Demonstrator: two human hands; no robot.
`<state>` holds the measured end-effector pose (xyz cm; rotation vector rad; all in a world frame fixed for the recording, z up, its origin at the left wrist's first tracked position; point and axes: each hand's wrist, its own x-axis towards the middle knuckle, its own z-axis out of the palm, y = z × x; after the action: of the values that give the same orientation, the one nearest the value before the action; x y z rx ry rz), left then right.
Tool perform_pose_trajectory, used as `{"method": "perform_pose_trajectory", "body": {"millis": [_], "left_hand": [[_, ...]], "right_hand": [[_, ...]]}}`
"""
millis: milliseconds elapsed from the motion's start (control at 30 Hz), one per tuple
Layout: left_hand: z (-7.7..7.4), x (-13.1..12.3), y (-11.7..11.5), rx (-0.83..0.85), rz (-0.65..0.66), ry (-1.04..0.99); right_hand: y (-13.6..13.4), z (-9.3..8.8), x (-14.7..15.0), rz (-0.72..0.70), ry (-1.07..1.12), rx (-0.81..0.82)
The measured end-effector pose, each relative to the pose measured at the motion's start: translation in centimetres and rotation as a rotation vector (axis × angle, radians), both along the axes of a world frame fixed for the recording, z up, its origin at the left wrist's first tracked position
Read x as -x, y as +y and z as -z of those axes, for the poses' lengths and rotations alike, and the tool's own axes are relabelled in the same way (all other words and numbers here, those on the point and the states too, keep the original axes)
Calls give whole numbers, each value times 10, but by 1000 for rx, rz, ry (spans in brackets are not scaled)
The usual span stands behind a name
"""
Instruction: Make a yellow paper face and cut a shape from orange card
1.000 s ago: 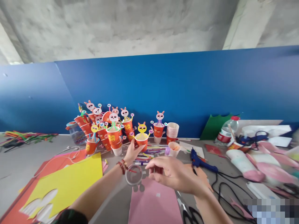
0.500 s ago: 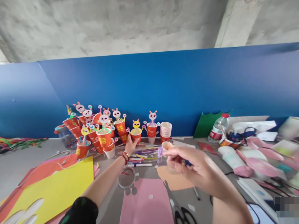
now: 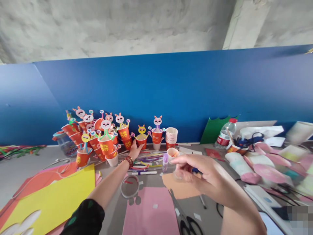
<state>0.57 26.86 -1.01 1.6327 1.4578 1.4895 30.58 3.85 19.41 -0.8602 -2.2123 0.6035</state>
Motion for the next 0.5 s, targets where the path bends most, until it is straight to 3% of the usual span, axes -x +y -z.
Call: {"method": "perform_pose_trajectory", "body": {"millis": [200, 500], "left_hand": [[5, -6, 5, 47, 7, -6], [8, -1, -6, 59, 71, 3]], "right_hand": [[3, 1, 3, 5, -62, -4], [4, 0, 4, -16, -71, 26]]}}
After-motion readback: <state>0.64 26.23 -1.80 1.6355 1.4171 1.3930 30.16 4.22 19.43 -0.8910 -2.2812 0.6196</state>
